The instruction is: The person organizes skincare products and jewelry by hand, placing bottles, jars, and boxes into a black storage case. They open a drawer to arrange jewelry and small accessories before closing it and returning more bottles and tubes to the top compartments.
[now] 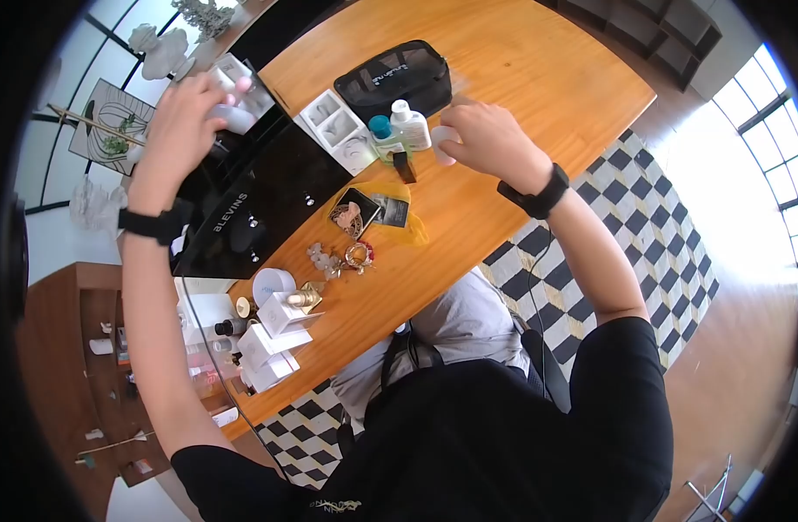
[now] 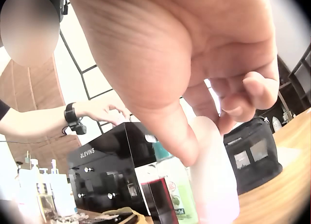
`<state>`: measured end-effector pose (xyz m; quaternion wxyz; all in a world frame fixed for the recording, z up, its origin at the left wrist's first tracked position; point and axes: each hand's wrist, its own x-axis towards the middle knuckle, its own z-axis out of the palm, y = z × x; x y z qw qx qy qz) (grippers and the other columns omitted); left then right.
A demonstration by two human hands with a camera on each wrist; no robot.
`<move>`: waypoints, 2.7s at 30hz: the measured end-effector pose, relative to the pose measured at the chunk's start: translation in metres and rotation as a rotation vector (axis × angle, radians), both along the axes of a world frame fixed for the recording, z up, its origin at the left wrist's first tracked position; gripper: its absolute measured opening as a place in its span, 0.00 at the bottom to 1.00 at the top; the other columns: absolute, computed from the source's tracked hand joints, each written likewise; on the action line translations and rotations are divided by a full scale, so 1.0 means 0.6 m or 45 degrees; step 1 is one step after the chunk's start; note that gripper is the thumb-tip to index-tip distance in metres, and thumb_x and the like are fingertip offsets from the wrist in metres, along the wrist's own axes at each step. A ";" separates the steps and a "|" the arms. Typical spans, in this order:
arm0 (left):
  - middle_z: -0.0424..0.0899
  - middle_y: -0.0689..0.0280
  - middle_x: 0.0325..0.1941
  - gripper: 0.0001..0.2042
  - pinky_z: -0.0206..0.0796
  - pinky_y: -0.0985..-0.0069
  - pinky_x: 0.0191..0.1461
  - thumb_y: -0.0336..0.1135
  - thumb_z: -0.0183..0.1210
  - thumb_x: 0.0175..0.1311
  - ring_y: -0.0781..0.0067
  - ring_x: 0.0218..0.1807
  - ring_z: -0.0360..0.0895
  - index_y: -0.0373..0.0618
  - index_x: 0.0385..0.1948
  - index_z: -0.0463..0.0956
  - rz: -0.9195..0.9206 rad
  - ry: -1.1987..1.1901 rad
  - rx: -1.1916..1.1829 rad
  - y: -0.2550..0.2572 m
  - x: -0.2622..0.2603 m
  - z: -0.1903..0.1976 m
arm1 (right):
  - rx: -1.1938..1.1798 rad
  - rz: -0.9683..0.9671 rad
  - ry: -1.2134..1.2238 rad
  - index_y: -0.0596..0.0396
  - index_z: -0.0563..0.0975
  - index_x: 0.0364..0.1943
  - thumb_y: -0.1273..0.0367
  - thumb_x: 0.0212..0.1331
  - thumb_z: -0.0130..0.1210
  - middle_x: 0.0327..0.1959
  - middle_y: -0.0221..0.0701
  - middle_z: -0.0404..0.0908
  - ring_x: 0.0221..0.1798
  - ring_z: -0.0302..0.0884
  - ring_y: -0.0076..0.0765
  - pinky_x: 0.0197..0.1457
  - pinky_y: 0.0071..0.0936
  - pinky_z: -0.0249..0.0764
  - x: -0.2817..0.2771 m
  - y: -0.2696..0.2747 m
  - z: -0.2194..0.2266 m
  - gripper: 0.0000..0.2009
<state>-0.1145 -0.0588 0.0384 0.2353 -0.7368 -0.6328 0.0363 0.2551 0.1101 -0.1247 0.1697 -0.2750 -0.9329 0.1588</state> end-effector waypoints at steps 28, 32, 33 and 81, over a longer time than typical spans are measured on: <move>0.87 0.68 0.41 0.05 0.69 0.64 0.64 0.26 0.70 0.54 0.66 0.55 0.83 0.47 0.31 0.88 -0.402 -0.089 -0.216 0.109 0.322 -0.233 | -0.187 -0.192 0.098 0.59 0.83 0.57 0.56 0.66 0.69 0.54 0.45 0.86 0.53 0.86 0.55 0.58 0.44 0.80 0.166 -0.039 -0.007 0.23; 0.88 0.67 0.41 0.01 0.68 0.64 0.62 0.30 0.69 0.55 0.65 0.55 0.83 0.48 0.28 0.89 -0.365 -0.097 -0.171 0.112 0.318 -0.263 | -0.218 -0.170 0.079 0.59 0.84 0.56 0.57 0.66 0.69 0.53 0.45 0.86 0.54 0.85 0.56 0.59 0.44 0.79 0.162 -0.042 -0.008 0.22; 0.88 0.66 0.41 0.02 0.68 0.64 0.62 0.32 0.69 0.56 0.64 0.55 0.83 0.48 0.28 0.89 -0.369 -0.127 -0.139 0.114 0.316 -0.273 | -0.214 -0.154 0.082 0.59 0.84 0.56 0.58 0.65 0.69 0.53 0.45 0.86 0.54 0.85 0.56 0.59 0.44 0.79 0.158 -0.042 -0.007 0.22; 0.89 0.55 0.38 0.05 0.63 0.47 0.76 0.31 0.63 0.69 0.53 0.52 0.84 0.43 0.40 0.86 0.121 -0.223 0.294 -0.015 0.068 -0.008 | 0.132 0.136 0.396 0.57 0.84 0.44 0.64 0.67 0.66 0.36 0.30 0.86 0.29 0.72 0.31 0.36 0.28 0.72 0.041 -0.023 0.182 0.11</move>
